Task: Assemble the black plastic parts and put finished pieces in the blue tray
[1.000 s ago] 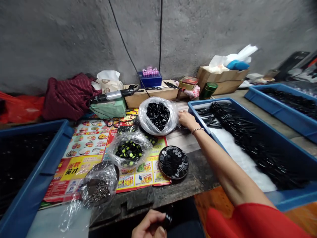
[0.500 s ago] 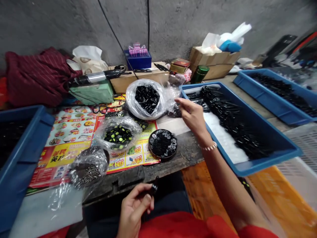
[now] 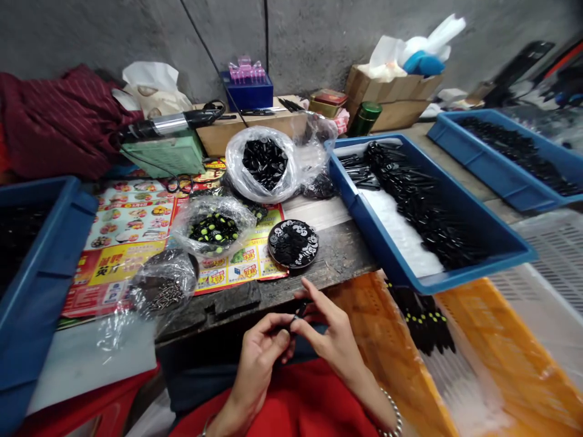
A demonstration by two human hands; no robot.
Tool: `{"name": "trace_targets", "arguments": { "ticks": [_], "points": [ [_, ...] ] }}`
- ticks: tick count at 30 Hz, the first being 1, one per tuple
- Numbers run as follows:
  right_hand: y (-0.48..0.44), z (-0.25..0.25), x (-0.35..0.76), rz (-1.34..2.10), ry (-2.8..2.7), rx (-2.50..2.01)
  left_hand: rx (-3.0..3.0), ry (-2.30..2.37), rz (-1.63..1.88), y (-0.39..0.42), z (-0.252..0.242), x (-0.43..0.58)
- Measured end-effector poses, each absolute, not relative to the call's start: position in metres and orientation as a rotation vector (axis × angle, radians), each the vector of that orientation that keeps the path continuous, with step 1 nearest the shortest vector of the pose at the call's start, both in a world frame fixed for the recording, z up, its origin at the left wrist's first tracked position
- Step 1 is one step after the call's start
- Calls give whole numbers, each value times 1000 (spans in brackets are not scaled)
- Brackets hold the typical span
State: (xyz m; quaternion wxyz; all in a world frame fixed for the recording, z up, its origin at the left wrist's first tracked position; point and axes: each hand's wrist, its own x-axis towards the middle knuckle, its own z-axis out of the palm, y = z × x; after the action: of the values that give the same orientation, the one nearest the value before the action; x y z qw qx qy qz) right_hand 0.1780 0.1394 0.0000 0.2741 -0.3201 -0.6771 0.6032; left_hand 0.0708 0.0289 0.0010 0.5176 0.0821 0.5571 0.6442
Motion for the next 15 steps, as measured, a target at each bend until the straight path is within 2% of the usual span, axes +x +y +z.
{"name": "trace_targets", "arguments": {
  "ticks": [4,8,12,15],
  "points": [
    [143,0,174,1583,-1771,-946,203,1369,1527,29,-2,72],
    [148,-2,178,1756,-1859,-857,200,1373,1531,29,-6,70],
    [148,-7,180,1781,-1773,-970,225,1390,1532,30,-8,69],
    [149,-8,179,1859,-1875,-867,231,1400,1528,30,-7,69]
  ]
}}
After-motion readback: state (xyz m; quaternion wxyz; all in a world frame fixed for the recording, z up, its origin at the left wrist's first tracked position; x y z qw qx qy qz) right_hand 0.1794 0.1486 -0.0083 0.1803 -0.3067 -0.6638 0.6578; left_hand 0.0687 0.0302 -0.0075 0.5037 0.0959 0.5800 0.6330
